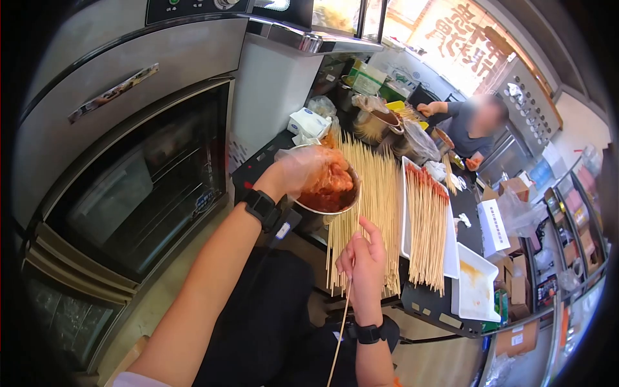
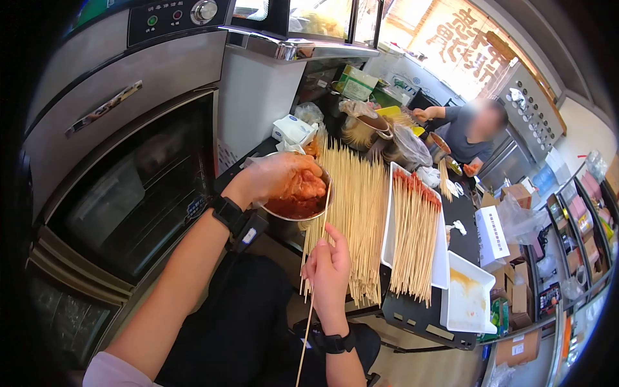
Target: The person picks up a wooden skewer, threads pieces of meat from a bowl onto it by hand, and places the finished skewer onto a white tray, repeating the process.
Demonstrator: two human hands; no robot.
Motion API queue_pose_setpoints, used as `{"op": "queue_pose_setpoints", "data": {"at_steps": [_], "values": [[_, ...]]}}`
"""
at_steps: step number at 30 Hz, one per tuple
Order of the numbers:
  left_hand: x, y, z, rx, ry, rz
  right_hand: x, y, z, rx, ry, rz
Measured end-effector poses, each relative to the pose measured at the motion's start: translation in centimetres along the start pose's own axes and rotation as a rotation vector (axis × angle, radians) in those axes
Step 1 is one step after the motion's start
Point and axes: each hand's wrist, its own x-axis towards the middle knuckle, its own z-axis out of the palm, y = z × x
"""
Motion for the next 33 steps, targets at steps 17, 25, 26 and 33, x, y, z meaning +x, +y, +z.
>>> {"op": "queue_pose_setpoints", "data": {"at_steps": [17, 25, 26, 33], "values": [[0.4, 1.1, 0.2, -0.844, 0.088, -0.469, 0.6, 1.4, -1.0, 0.037, -0.054, 0.058], [0.3, 2.1, 0.2, -0.851, 0.11, -0.488, 0.2, 1.0, -1.1, 0.016, -0.05, 0.045], [0.2, 2.1, 0.2, -0.875, 0.093, -0.489, 0.2, 1.0, -1.1, 0.022, -0.051, 0.042], [0.4, 1.4, 0.4, -0.859, 0.072, -0.456, 0.4, 1.5, -1.4, -0.064, -0.038, -0.004]]}}
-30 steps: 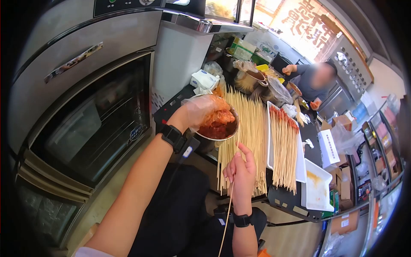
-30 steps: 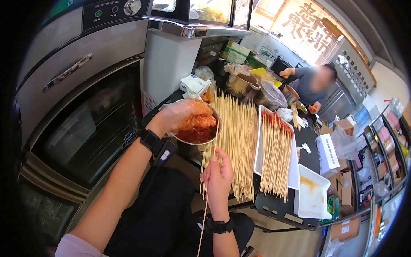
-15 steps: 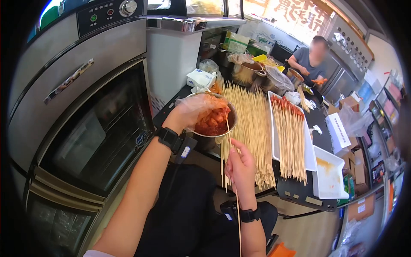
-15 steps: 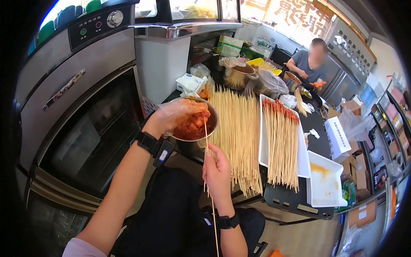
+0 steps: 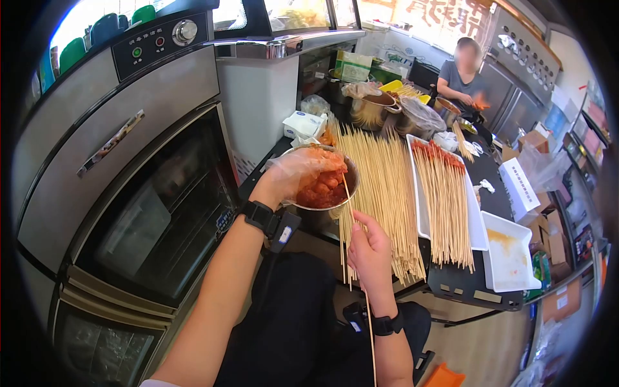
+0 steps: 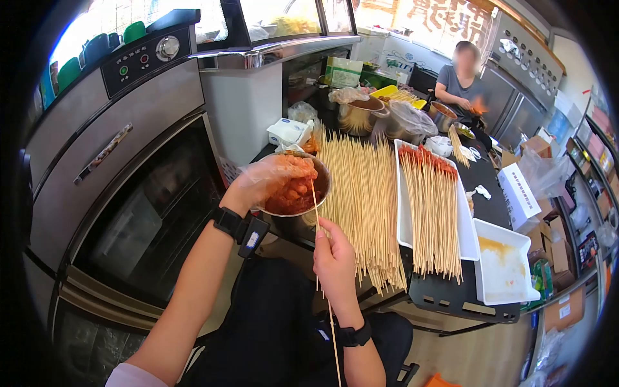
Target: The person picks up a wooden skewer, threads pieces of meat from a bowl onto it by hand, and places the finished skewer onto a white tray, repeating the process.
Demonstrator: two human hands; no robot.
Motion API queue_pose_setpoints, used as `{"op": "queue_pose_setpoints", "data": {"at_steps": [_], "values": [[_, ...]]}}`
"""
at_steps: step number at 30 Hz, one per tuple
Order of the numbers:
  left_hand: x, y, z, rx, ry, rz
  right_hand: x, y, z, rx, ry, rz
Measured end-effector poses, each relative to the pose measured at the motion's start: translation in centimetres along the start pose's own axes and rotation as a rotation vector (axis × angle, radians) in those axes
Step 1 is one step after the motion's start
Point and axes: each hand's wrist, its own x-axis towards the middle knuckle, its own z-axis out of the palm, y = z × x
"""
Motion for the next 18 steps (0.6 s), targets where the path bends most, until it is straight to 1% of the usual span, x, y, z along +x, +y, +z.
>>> {"op": "queue_pose_setpoints", "data": {"at_steps": [4, 9, 12, 16, 18], "values": [[-0.08, -0.1, -0.28, -0.031, -0.001, 0.006, -0.24, -0.44, 0.0, -0.013, -0.004, 0.006], [-0.47, 0.04, -0.04, 0.0, -0.027, 0.054, -0.14, -0.36, -0.35, -0.017, -0.004, 0.015], [-0.5, 0.19, 0.04, 0.034, -0.011, 0.008, -0.17, -0.38, -0.39, -0.015, -0.016, 0.025], [-0.21, 0.05, 0.19, 0.027, -0.007, -0.006, -0.11, -0.49, -0.46, -0.053, -0.016, 0.025], [-0.18, -0.17, 0.01, -0.023, -0.059, 0.021, -0.06, -0.35, -0.47, -0.078, -0.007, 0.015]]}}
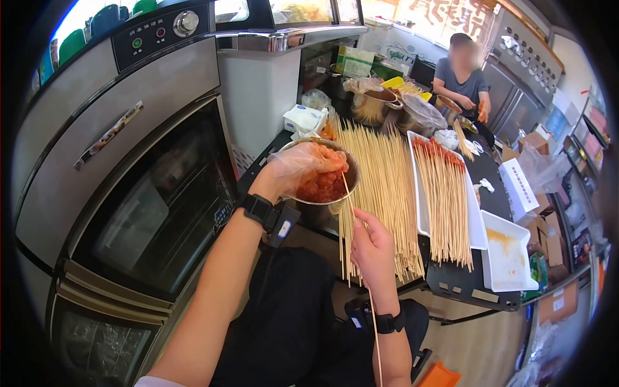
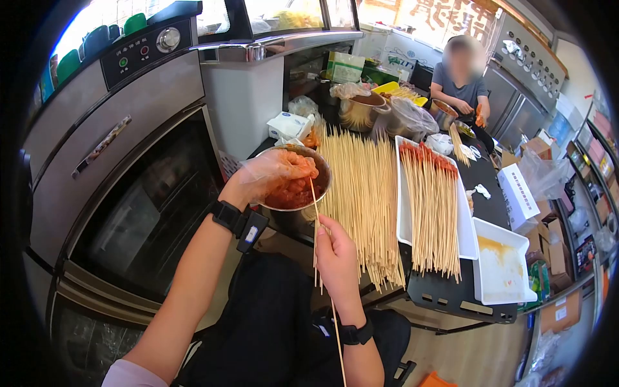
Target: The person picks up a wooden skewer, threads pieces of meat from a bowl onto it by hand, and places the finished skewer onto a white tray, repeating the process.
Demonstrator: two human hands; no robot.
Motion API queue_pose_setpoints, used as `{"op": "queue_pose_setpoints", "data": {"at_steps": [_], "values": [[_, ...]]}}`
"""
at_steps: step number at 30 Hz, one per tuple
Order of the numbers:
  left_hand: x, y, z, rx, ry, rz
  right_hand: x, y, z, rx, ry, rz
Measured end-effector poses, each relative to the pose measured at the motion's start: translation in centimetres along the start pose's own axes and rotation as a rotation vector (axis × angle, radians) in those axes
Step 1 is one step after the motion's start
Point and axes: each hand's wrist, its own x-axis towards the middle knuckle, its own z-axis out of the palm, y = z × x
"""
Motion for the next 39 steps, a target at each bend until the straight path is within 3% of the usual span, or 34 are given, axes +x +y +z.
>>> {"op": "queue_pose_setpoints", "data": {"at_steps": [16, 22, 28, 34, 36, 39], "values": [[0.0, 0.0, 0.7, 0.178, -0.009, -0.039, -0.6, -0.8, 0.2, -0.454, 0.095, -0.139], [0.3, -0.4, 0.4, -0.057, -0.046, -0.032, -0.5, -0.5, 0.5, -0.514, 0.136, -0.173], [0.0, 0.2, 0.9, 0.158, 0.022, -0.168, -0.2, 0.4, 0.5, -0.56, 0.156, -0.249], [0.0, -0.2, 0.4, 0.043, 0.048, -0.154, -0.4, -0.1, 0.7, -0.618, 0.155, -0.238], [0.0, -0.4, 0.1, -0.136, 0.0, -0.131, -0.2, 0.0, 0.7, -0.605, 0.155, -0.249], [-0.1, -0.2, 0.4, -0.083, 0.04, -0.141, -0.1, 0.4, 1.1, -0.61, 0.167, -0.31]]}}
